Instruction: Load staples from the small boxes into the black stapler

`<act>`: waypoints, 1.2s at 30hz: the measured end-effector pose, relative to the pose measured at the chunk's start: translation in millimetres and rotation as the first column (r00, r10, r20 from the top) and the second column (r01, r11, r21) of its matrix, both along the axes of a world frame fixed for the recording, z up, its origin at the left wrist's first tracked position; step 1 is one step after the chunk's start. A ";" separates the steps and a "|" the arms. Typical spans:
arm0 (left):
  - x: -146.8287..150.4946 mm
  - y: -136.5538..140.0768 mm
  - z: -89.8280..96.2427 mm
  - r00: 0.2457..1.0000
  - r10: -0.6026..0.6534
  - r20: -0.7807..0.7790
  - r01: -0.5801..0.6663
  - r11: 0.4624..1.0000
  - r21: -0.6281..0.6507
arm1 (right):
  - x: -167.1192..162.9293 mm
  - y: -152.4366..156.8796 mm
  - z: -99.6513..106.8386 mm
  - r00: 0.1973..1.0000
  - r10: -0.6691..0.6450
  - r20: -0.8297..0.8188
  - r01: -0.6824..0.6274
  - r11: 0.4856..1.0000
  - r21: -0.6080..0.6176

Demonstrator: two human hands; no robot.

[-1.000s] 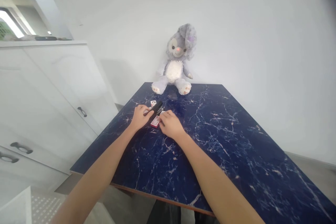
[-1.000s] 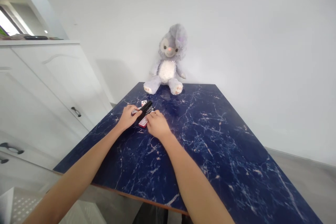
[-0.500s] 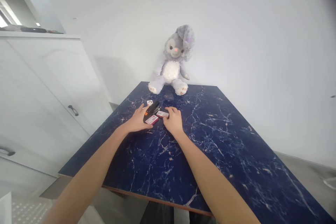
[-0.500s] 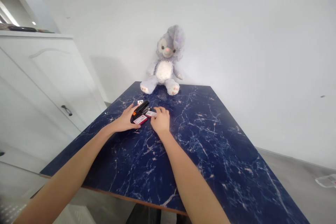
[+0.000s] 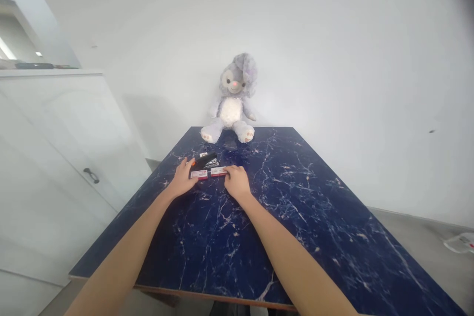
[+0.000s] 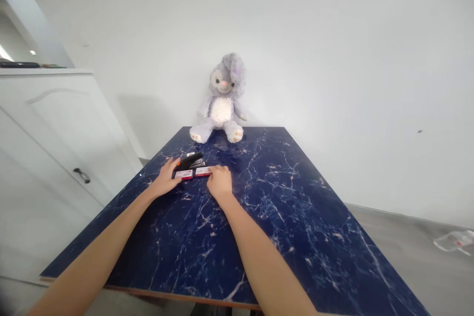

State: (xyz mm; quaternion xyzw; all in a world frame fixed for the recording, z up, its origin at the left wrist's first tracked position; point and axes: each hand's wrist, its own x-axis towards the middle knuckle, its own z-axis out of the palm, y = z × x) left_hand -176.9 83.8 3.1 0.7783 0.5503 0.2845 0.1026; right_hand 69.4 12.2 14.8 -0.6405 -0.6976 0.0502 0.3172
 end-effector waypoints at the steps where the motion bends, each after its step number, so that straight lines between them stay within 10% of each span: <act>1: 3.2 0.8 0.9 0.999 0.032 0.030 -0.032 0.999 0.005 | -0.9 0.1 -0.4 0.999 0.048 0.007 -0.048 0.999 0.003; 6: 13.2 22.3 20.5 0.979 0.126 0.158 -0.141 0.986 0.084 | -7.5 -2.8 -2.5 0.983 0.165 0.085 -0.168 0.985 0.028; 14: 29.8 56.7 36.6 0.979 -0.108 0.172 0.139 0.973 -0.182 | -7.8 1.9 -1.6 0.986 0.124 0.114 -0.132 0.989 0.064; 27: 83.7 -29.8 28.3 0.937 -0.344 0.056 0.348 0.921 -0.175 | 43.6 -47.4 4.9 0.950 0.085 -0.300 -0.005 0.966 0.258; 32: 123.1 -75.3 27.9 0.809 -0.581 0.089 0.586 0.785 -0.200 | 101.6 -75.5 4.7 0.870 0.317 -0.377 -0.307 0.948 0.087; 36: 119.4 -79.1 28.8 0.840 -0.534 0.092 0.540 0.812 -0.219 | 119.2 -80.5 12.4 0.872 0.390 -0.295 -0.398 0.917 0.033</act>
